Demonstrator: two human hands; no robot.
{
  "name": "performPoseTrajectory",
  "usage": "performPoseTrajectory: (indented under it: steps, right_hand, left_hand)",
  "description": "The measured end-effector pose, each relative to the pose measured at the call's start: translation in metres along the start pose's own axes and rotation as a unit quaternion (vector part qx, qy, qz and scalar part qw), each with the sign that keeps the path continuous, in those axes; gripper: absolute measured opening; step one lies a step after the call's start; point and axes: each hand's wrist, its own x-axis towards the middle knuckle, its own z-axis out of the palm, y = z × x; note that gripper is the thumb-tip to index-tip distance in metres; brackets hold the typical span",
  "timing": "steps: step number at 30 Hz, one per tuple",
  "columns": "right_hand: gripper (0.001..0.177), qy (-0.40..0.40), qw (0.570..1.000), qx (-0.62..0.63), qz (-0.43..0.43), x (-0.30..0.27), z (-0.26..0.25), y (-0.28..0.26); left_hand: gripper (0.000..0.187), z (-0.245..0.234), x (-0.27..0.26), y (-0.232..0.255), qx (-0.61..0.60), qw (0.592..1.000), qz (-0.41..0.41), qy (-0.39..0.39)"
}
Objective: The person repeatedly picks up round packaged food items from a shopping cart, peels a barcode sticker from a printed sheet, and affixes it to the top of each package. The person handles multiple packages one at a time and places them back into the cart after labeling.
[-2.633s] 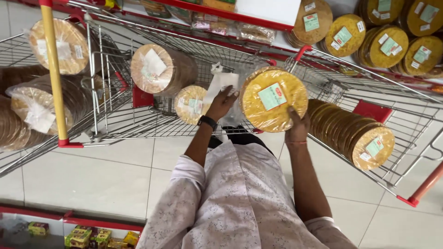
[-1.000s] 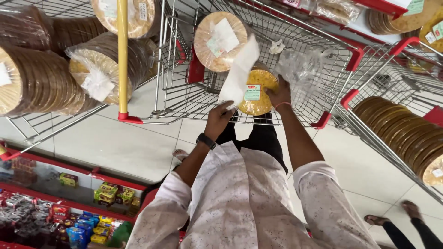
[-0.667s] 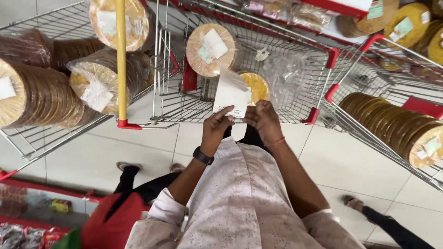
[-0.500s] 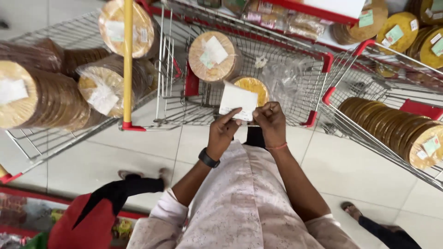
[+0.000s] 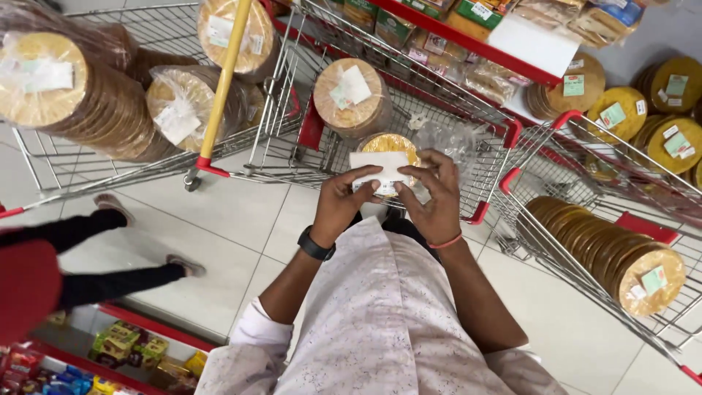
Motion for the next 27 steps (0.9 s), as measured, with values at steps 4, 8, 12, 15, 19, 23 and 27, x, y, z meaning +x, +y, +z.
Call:
performPoseTrajectory:
  steps: [4, 8, 12, 15, 19, 23, 27]
  right_hand:
    - [0.028, -0.029, 0.997, -0.039, -0.066, -0.006, -0.013, 0.005]
    - [0.027, -0.066, 0.995, -0.023, -0.069, -0.011, -0.018, 0.01]
    - [0.027, -0.087, 0.993, -0.01, -0.084, -0.018, -0.018, 0.015]
    - [0.027, -0.117, 0.988, -0.006, -0.102, -0.017, -0.021, 0.014]
    - [0.025, -0.132, 0.983, 0.0, -0.129, -0.025, -0.021, 0.021]
    - [0.024, -0.138, 0.978, -0.002, -0.157, -0.029, -0.027, 0.025]
    - [0.023, -0.136, 0.976, -0.001, -0.168, -0.035, -0.033, 0.027]
  left_hand:
    - [0.032, 0.016, -0.01, -0.001, 0.025, 1.0, -0.004, 0.018]
    - [0.031, 0.031, -0.021, 0.002, 0.003, 0.999, 0.005, 0.037]
    - [0.029, 0.042, -0.032, -0.006, -0.005, 0.995, 0.009, 0.1]
    - [0.028, 0.048, -0.04, -0.007, 0.023, 0.99, 0.007, 0.142]
    - [0.028, 0.058, -0.052, -0.014, 0.027, 0.984, -0.001, 0.176]
    - [0.028, 0.063, -0.054, -0.02, -0.009, 0.984, -0.008, 0.18]
    - [0.028, 0.067, -0.057, -0.026, -0.038, 0.982, -0.044, 0.179]
